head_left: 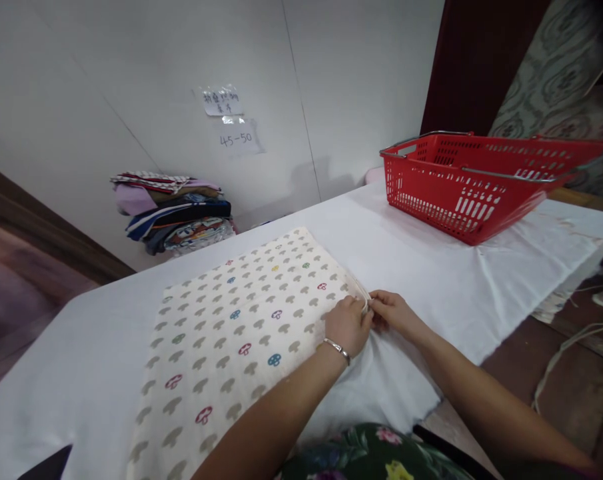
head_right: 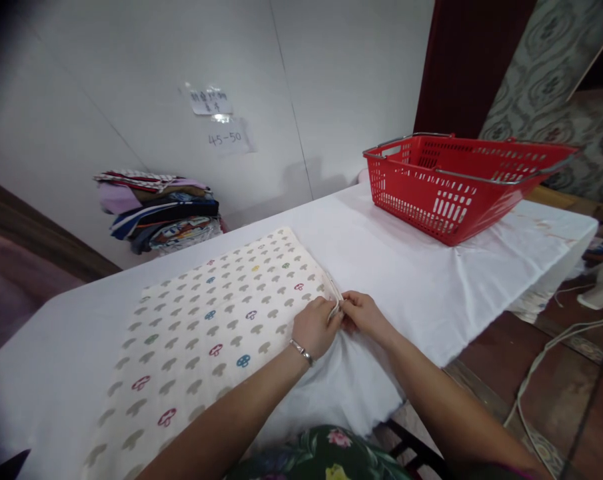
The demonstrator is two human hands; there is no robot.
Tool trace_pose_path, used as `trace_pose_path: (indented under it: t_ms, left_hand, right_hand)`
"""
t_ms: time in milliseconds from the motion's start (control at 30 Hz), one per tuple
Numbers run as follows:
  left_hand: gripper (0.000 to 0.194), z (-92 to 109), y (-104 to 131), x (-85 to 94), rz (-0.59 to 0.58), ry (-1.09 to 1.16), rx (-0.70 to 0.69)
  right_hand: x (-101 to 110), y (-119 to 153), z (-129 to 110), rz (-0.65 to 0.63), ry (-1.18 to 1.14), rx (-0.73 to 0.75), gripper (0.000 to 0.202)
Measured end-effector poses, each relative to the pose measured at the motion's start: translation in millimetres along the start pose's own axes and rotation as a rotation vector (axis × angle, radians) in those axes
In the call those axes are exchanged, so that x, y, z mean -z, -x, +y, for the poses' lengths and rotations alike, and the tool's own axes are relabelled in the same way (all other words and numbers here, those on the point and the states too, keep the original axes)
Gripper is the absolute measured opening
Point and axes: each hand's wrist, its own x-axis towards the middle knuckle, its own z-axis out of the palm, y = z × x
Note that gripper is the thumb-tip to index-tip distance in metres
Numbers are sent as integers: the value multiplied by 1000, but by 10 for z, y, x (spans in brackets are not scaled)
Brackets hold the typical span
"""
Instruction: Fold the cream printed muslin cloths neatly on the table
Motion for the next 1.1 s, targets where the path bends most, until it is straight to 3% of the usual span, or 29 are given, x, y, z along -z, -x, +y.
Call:
trace_pose_path:
  t_ms: [100, 233, 333, 633, 800, 1100]
  left_hand:
    - [21, -38, -26, -22, -26, 55, 48]
    - [21, -127, -81, -49, -62, 331, 112]
    - [24, -159, -92, -60, -33, 400, 128]
    - [21, -103, -58, -50, 20, 304, 140]
    - [22, -102, -45, -71, 27, 235, 69]
    - [24, -19, 0, -10, -58, -151, -45]
  right_hand:
    - [2, 5, -4, -3, -10, -12, 30]
    - [1, 20, -42, -8, 1, -62, 33]
    - [0, 30, -66, -20, -15, -68, 35]
    - [2, 35, -87, -24, -27, -76, 34]
    - [8, 29, -56, -20, -21, -48, 32]
    - [11, 17, -34, 9, 2, -48, 31]
